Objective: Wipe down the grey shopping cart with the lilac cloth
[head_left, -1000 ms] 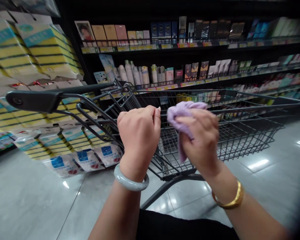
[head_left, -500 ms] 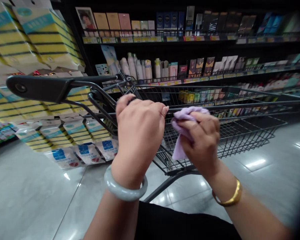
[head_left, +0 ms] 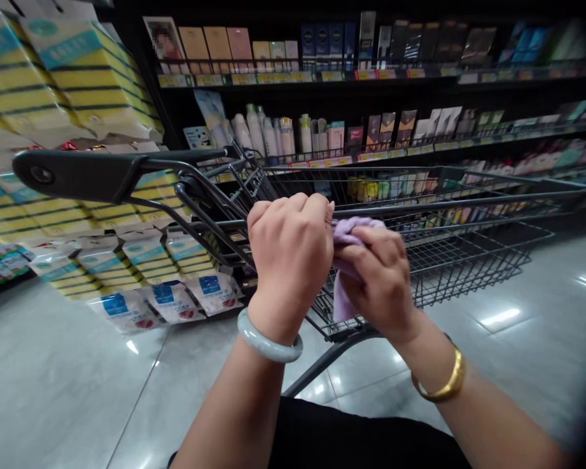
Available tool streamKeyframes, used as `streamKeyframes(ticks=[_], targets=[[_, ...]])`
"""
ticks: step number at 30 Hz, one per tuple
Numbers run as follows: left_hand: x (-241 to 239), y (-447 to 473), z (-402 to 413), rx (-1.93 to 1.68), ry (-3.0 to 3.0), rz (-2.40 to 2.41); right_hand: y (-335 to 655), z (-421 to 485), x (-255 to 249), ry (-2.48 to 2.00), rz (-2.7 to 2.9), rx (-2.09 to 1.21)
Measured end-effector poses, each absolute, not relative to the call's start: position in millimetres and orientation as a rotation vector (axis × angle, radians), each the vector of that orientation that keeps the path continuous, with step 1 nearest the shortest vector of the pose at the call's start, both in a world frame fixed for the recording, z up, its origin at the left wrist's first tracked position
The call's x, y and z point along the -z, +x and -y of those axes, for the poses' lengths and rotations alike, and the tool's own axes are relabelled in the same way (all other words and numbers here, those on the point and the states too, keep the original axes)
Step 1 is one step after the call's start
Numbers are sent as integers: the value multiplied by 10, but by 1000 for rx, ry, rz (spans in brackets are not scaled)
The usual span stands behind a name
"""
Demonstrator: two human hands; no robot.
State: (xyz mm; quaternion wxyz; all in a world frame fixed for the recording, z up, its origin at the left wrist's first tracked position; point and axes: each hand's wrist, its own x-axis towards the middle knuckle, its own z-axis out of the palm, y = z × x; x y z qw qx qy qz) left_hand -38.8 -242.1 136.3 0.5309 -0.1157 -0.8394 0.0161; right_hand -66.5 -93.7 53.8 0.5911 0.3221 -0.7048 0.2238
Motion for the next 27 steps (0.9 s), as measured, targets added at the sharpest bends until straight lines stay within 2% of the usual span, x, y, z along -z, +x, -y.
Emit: streamKeyframes(ticks=[6, 14, 27], targets=[[-1305, -455, 2417, -30, -283, 1953, -849, 865, -207, 872, 1648, -306], [-1289, -528, 2427, 19, -270, 1939, -760, 914, -240, 934, 1740, -395], [-1286, -578, 2465, 23, -258, 1942, -833, 744, 423, 999, 1827, -253]])
